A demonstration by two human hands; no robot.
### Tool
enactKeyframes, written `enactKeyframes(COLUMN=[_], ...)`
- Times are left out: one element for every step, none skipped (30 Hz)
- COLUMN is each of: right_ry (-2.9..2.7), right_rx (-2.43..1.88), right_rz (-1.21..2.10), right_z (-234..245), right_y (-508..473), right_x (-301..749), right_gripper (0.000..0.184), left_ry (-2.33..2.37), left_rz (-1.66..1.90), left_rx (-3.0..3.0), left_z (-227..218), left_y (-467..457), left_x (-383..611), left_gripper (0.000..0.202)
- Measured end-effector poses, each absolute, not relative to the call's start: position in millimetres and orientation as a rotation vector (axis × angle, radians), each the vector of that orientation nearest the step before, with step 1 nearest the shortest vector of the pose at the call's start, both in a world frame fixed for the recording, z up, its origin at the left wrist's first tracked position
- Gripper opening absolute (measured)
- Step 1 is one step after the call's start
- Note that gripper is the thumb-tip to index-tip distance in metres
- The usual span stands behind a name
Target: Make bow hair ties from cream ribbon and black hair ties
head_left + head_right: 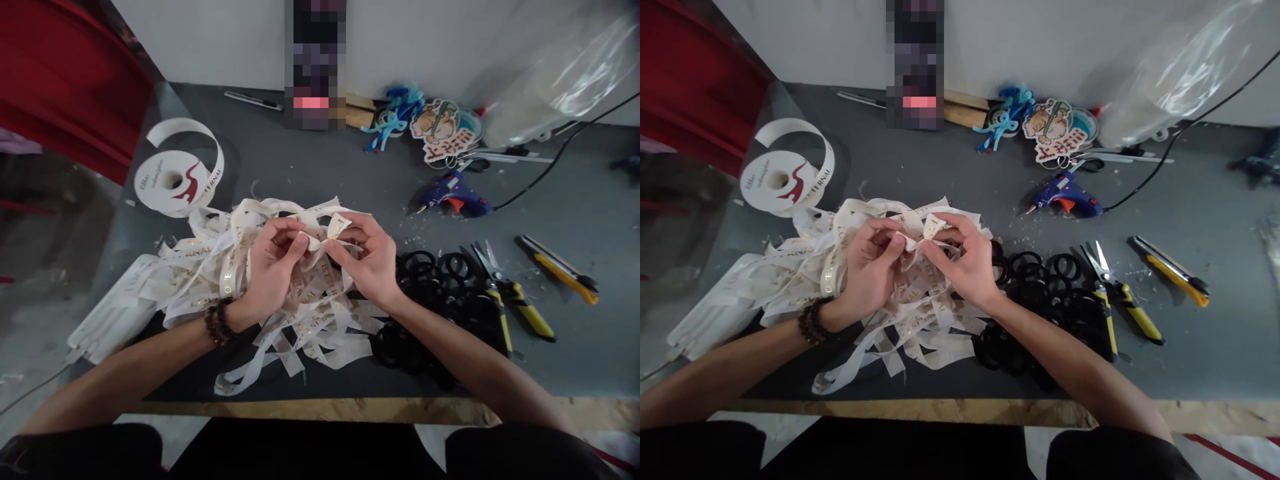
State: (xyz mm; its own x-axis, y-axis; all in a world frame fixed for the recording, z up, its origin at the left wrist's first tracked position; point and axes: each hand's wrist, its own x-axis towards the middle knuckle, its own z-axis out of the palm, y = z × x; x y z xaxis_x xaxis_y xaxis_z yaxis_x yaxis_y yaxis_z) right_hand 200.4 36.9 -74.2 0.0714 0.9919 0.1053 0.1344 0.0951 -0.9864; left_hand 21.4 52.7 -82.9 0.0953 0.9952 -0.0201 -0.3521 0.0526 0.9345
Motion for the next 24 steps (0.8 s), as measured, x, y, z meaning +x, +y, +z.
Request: enactKeyframes(right_ry=[-1.313,-1.336,-1.355,-1.368,-1.370,-1.362,-1.344,-1.320,-1.297,-1.276,-1.262,-1.255,-1.252,-1.251,-1.251,-1.252,-1.254,-1.259,-1.270,-1.290,-1.314,-1.341,-1.366,-1.385], right_rx=[-1.257,-1.256,-1.262,-1.276,-1.291,-1.303,-1.310,-1.309,-1.305,-1.300,-1.292,-1.283,-1.273,-1.264,-1.257,-1.253,-1.253,-1.256,-1.257,-1.257,-1.254,-1.245,-1.229,-1.212], right_rz=[1.036,1.050,1.050,1.039,1.018,0.994,0.972,0.955,0.940,0.926,0.917,0.914,0.913,0.914,0.916,0.917,0.918,0.919,0.916,0.909,0.904,0.905,0.917,0.934], right_z=[-74,-73,-72,-71,-71,-71,-71,-71,-71,-72,-72,-73,-74,-75,-76,-76,-76,-76,-75,-74,-73,-72,-70,-69], right_y=[37,36,36,35,35,34,34,34,34,34,35,35,35,35,35,35,34,34,34,34,34,34,35,35], right_x=[201,201,201,201,200,200,200,199,199,199,200,200,200,200,201,201,201,201,201,201,201,201,201,201], right_gripper=[0.054,0.058,0.062,0.066,0.069,0.071,0.071,0.071,0.071,0.070,0.070,0.069,0.068,0.067,0.067,0.067,0.067,0.067,0.067,0.066,0.065,0.064,0.063,0.063], left_ry=[0.885,0.887,0.898,0.910,0.913,0.902,0.882,0.862,0.850,0.853,0.872,0.901,0.934,0.966,0.994,1.014,1.029,1.043,1.057,1.072,1.084,1.090,1.089,1.084], left_rz=[1.273,1.286,1.306,1.329,1.349,1.360,1.358,1.343,1.323,1.301,1.284,1.271,1.266,1.264,1.263,1.266,1.277,1.292,1.310,1.322,1.331,1.333,1.330,1.322], left_rx=[0.941,0.945,0.961,0.982,1.003,1.024,1.049,1.084,1.126,1.172,1.210,1.237,1.252,1.261,1.274,1.295,1.325,1.363,1.399,1.429,1.450,1.464,1.476,1.487], left_z=[-83,-83,-83,-83,-84,-84,-84,-83,-83,-82,-80,-79,-77,-76,-74,-73,-72,-71,-71,-72,-72,-73,-74,-75], left_y=[53,54,55,56,56,57,56,56,55,54,52,51,50,48,47,47,46,46,46,46,46,46,47,47], left_x=[21,21,21,21,21,20,21,21,21,21,22,22,23,24,24,25,25,25,25,25,24,23,22,21], left_gripper=[0.022,0.023,0.025,0.026,0.027,0.030,0.036,0.043,0.051,0.058,0.063,0.064,0.064,0.062,0.063,0.066,0.070,0.073,0.073,0.071,0.067,0.064,0.061,0.061])
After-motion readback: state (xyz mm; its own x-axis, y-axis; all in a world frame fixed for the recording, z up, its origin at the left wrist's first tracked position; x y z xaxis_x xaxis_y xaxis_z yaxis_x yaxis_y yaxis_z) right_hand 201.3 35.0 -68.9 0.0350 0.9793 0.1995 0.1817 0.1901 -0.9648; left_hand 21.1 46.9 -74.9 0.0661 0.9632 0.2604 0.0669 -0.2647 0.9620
